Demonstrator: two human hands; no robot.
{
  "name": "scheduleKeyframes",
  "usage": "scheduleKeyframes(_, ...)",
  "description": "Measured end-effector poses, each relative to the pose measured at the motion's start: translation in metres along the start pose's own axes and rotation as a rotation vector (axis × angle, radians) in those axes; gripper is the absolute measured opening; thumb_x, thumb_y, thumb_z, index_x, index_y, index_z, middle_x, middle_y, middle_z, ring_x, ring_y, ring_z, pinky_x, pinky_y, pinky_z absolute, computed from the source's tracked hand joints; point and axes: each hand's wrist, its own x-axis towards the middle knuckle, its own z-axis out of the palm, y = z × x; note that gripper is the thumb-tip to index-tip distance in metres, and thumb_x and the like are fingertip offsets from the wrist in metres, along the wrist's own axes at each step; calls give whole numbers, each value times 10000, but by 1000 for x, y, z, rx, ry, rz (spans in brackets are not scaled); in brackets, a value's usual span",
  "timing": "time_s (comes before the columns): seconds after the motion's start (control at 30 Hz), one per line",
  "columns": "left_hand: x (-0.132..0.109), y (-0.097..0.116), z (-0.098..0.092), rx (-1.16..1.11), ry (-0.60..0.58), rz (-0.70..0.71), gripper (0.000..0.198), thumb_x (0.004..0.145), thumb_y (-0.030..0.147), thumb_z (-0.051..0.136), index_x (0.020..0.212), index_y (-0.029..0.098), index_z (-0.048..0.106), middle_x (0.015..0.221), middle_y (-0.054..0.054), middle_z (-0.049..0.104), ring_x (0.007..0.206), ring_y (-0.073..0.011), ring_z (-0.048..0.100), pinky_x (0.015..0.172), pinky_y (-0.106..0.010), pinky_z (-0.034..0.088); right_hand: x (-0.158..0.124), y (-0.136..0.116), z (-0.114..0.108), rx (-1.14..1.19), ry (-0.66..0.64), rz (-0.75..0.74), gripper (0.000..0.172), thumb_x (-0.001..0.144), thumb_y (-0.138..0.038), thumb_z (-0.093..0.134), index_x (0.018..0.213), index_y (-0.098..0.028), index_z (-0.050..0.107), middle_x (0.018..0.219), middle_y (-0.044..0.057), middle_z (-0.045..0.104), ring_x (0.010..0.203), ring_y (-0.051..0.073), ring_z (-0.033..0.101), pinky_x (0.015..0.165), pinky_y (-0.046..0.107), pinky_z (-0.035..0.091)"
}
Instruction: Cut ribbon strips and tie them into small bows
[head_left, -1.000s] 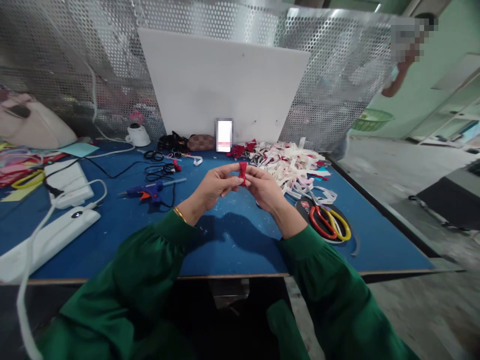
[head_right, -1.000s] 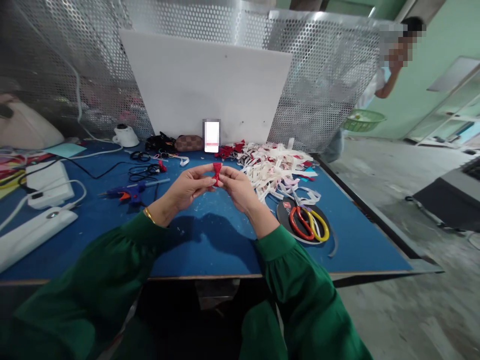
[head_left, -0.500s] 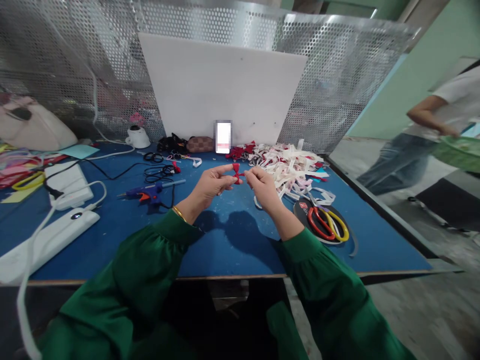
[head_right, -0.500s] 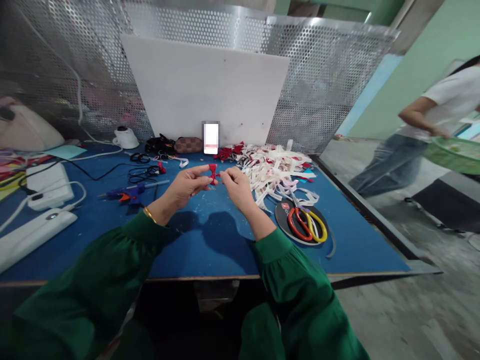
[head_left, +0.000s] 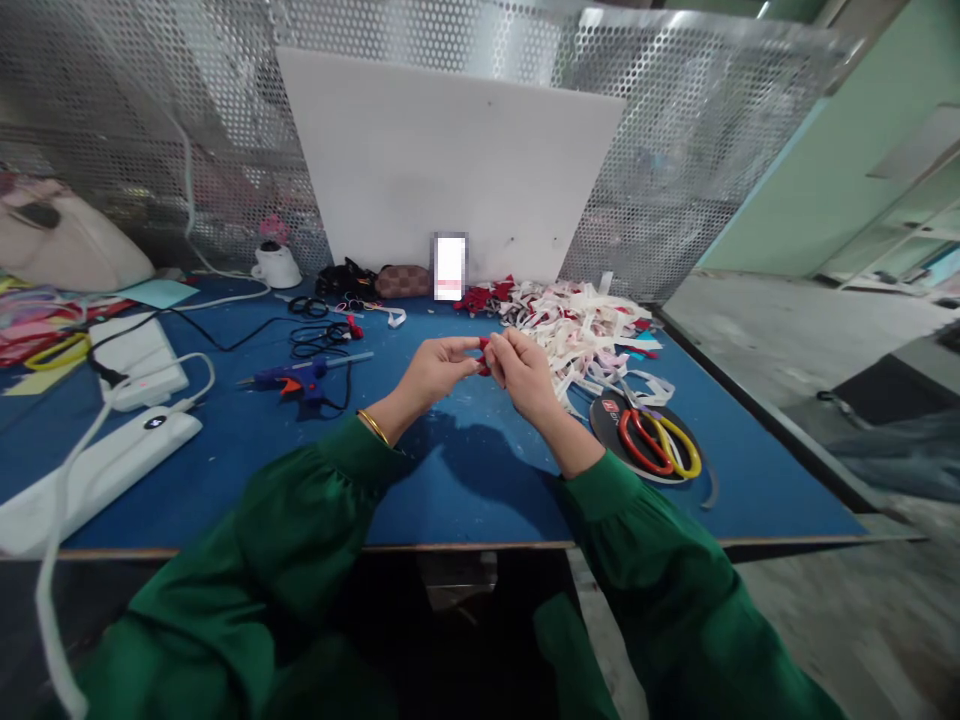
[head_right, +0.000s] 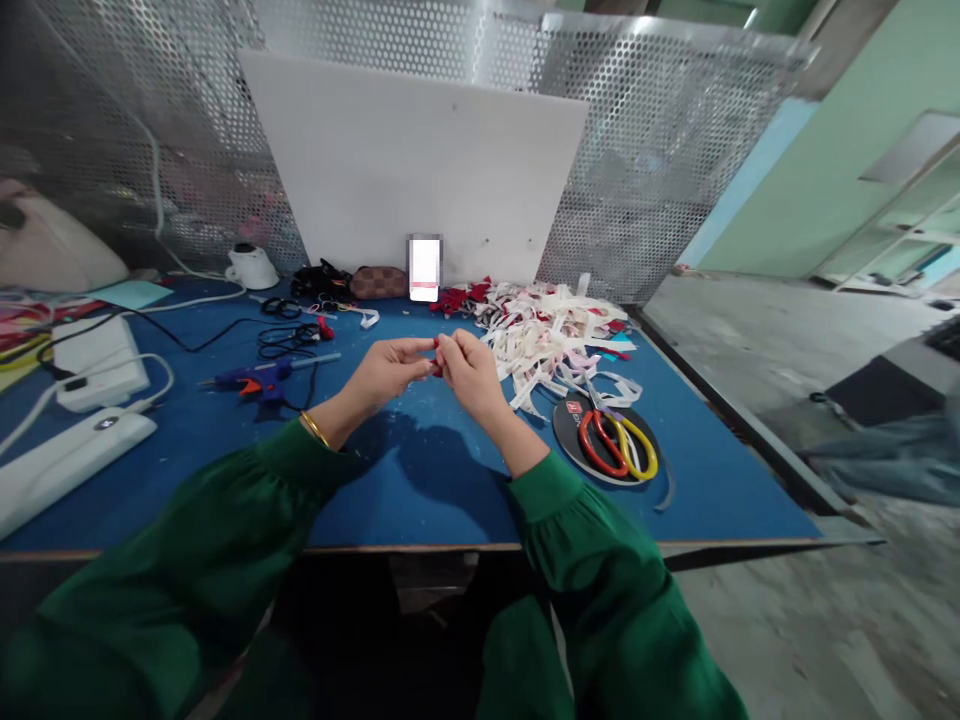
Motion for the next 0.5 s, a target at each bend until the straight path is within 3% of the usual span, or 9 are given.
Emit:
scheduleKeyframes(0.1, -2, 1, 0, 17, -20, -90, 477, 726, 216, 738, 1200, 162, 721, 617, 1, 693, 458, -75, 496, 490, -213, 401, 4, 5, -3, -49, 23, 14, 438, 929, -546, 533, 641, -231, 434, 479, -68, 400, 438, 93, 341, 481, 262, 293)
scheduleKeyframes(0.27, -4, 3, -1, -31, -75, -94, 422, 738, 305, 774, 1131, 154, 742, 605, -2, 680, 423, -61, 452, 541, -240, 462, 8, 10, -9, -228, -23, -53, 361, 968, -458, 469, 691, -237, 399, 596, -52, 413, 546, 116, 393, 561, 271, 331)
scheduleKeyframes(0.33, -3, 4, -2, -60, -67, -112, 422, 784, 427, 739, 1083, 131, 747, 589, -11, 664, 397, -62, 433, 517, -244, 452, 7, 8, -12, -297, -90, -88, 255, 971, -392, 453, 770, -236, 440, 650, -45, 446, 596, 126, 438, 603, 275, 351)
scheduleKeyframes(0.43, 0, 7, -3, -90, -44, -145, 597, 841, 635, 599, 1063, 98, 734, 636, -52, 684, 380, -71, 436, 427, -235, 373, 5, 5, -17, -346, -265, -148, 42, 911, -261, 498, 945, -235, 497, 753, -36, 492, 654, 135, 484, 638, 272, 373)
scheduleKeyframes(0.5, 0, 10, -4, -81, -49, -157, 703, 852, 721, 502, 1075, 93, 724, 679, -72, 704, 361, -70, 421, 376, -236, 306, 5, 4, -19, -436, -369, -226, 174, 826, -174, 552, 987, -229, 515, 825, -17, 525, 715, 147, 504, 669, 274, 383)
